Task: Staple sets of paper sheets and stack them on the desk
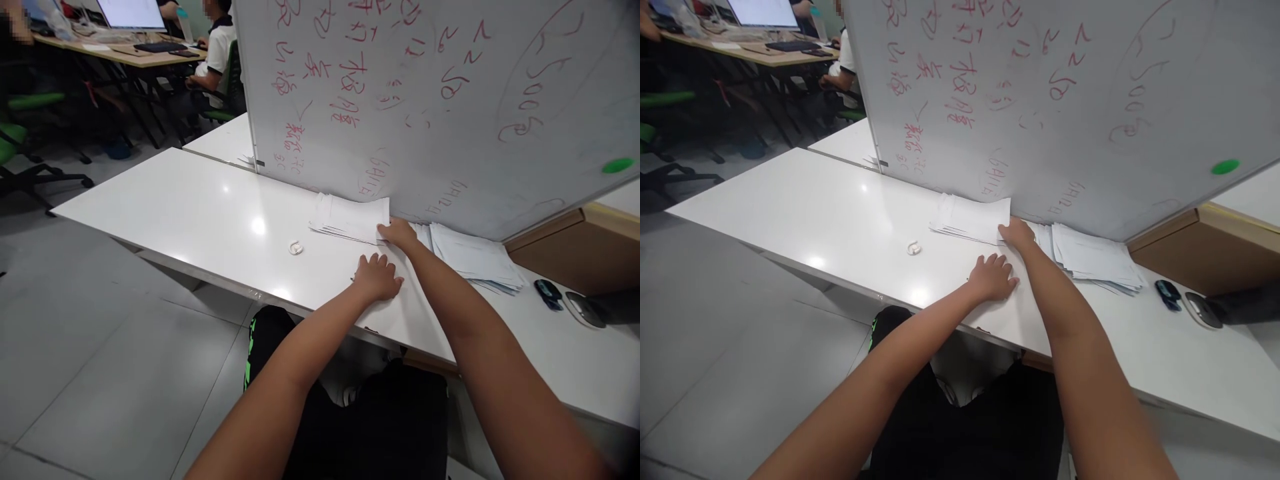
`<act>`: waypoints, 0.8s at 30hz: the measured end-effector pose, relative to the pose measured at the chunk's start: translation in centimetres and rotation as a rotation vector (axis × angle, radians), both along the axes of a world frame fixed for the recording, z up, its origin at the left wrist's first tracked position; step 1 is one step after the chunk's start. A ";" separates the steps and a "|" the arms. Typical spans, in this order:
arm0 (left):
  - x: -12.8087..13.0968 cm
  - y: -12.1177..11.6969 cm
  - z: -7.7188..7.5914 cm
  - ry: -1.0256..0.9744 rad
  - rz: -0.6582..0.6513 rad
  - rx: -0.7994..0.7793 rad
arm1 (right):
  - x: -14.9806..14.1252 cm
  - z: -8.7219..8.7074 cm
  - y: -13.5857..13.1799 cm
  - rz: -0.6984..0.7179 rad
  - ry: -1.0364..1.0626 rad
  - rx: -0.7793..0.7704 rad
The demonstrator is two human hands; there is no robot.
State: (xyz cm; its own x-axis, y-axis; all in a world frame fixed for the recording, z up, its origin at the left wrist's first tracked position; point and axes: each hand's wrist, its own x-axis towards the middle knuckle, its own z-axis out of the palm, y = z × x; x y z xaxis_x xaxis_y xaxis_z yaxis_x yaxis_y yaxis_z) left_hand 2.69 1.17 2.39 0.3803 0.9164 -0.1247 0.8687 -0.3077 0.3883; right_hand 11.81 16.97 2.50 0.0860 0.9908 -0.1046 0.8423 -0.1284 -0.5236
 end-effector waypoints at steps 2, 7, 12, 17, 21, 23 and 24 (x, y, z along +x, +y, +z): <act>0.0 0.0 -0.1 0.010 -0.003 0.012 | 0.5 0.2 -0.9 0.018 -0.215 0.088; -0.1 0.1 -0.2 0.028 -0.013 0.040 | 4.5 0.8 -4.1 0.080 -0.480 0.363; -0.1 -0.1 0.3 0.065 -0.022 0.043 | 11.8 -0.4 -7.6 0.135 -0.518 0.566; 0.0 0.0 0.5 0.086 -0.019 0.025 | 17.1 -3.1 -10.1 0.116 -0.534 0.473; 0.1 0.2 0.2 0.077 0.000 0.040 | 18.1 -3.3 -11.3 0.141 -0.403 0.486; 0.1 0.2 0.1 0.069 0.011 0.044 | 18.0 -2.4 -11.7 0.115 -0.335 0.418; 0.1 0.2 0.1 0.067 0.017 0.041 | 18.0 -1.7 -11.8 0.095 -0.312 0.360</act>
